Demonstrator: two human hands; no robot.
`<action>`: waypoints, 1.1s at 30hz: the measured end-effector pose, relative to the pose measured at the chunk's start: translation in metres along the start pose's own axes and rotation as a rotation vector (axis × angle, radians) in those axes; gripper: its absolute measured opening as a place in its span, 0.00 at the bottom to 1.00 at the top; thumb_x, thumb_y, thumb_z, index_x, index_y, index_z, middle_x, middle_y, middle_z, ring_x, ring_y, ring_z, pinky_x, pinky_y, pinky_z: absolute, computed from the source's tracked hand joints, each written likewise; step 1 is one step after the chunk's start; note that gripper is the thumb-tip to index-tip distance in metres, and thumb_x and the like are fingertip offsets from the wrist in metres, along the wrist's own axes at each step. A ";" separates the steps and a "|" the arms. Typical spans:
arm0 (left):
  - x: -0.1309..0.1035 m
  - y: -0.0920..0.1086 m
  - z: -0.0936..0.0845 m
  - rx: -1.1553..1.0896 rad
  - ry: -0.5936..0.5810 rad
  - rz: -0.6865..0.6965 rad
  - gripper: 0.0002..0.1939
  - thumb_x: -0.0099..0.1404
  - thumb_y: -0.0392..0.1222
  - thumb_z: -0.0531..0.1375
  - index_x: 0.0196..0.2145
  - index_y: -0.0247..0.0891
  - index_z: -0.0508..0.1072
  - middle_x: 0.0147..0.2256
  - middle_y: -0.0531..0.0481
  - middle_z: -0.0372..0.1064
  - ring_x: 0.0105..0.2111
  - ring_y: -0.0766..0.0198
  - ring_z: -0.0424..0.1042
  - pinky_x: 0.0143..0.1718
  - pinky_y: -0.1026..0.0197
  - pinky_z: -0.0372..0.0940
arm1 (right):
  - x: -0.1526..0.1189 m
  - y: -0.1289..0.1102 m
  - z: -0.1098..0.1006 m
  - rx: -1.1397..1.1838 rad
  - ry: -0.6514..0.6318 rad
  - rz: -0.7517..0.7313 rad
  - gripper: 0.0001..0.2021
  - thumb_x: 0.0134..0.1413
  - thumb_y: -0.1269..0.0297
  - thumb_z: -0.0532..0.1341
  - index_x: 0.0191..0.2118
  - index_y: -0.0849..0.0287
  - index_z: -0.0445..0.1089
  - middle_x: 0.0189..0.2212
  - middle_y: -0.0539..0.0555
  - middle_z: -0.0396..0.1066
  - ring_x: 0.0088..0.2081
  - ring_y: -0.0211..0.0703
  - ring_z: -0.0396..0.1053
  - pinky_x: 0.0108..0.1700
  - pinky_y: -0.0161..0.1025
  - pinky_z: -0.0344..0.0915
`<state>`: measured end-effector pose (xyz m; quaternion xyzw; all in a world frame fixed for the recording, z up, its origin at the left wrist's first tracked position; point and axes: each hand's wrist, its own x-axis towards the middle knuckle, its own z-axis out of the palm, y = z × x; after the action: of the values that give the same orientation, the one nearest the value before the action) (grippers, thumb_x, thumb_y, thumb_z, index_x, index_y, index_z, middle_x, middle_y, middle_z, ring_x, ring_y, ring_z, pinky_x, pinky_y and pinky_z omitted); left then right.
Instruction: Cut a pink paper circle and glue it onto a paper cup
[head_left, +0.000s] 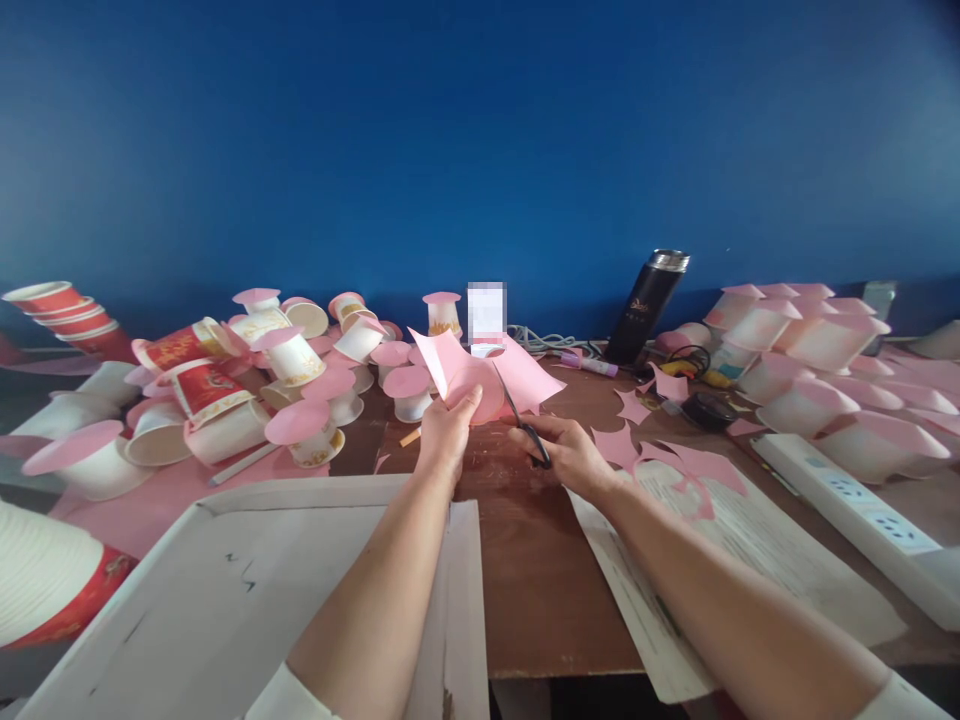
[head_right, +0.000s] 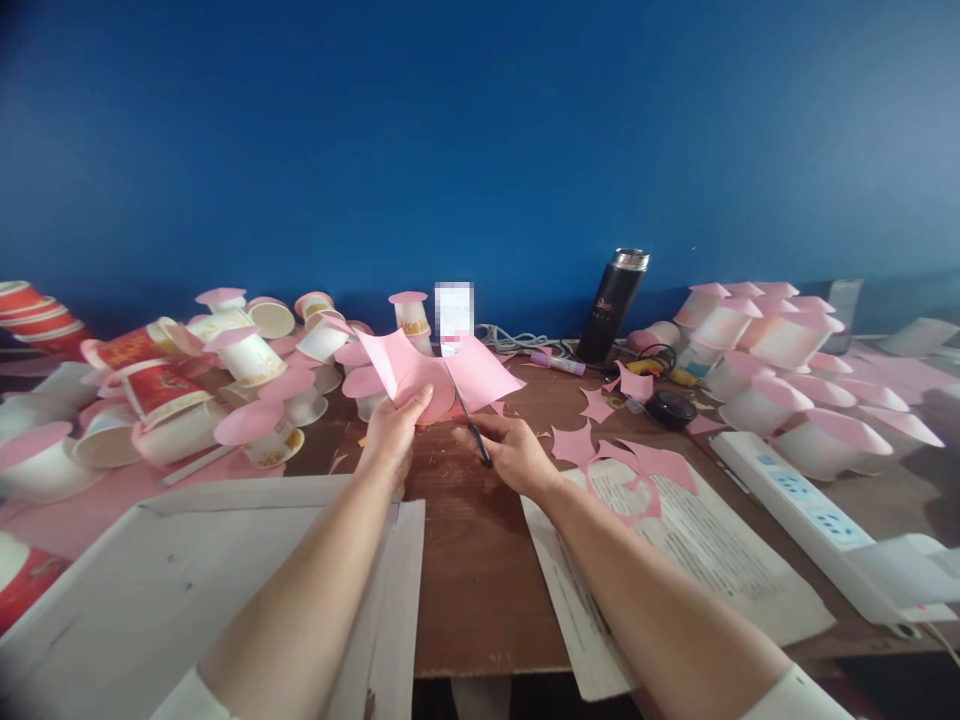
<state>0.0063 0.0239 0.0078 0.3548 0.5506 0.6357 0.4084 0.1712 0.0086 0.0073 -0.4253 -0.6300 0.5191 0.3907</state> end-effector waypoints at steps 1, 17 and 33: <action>0.001 -0.001 0.000 0.004 0.008 -0.005 0.20 0.49 0.53 0.68 0.32 0.32 0.78 0.27 0.46 0.76 0.30 0.57 0.73 0.34 0.58 0.67 | 0.000 0.000 0.000 0.002 0.004 0.002 0.23 0.48 0.49 0.65 0.44 0.61 0.76 0.21 0.46 0.59 0.23 0.33 0.55 0.27 0.34 0.54; 0.005 -0.007 -0.002 0.074 0.002 -0.006 0.23 0.49 0.57 0.67 0.32 0.32 0.77 0.26 0.44 0.73 0.23 0.63 0.68 0.26 0.60 0.64 | -0.001 -0.002 0.003 0.076 -0.006 -0.001 0.29 0.49 0.51 0.65 0.54 0.62 0.69 0.21 0.49 0.66 0.23 0.36 0.61 0.27 0.37 0.58; 0.004 0.000 -0.003 0.084 -0.035 -0.019 0.18 0.49 0.50 0.68 0.32 0.33 0.77 0.28 0.44 0.75 0.29 0.56 0.73 0.33 0.56 0.66 | -0.003 -0.010 0.000 0.040 -0.051 0.012 0.25 0.50 0.50 0.64 0.50 0.63 0.72 0.21 0.47 0.64 0.24 0.34 0.58 0.27 0.35 0.56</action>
<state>0.0017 0.0264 0.0070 0.3773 0.5729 0.6019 0.4089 0.1712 0.0051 0.0168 -0.4077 -0.6267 0.5447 0.3799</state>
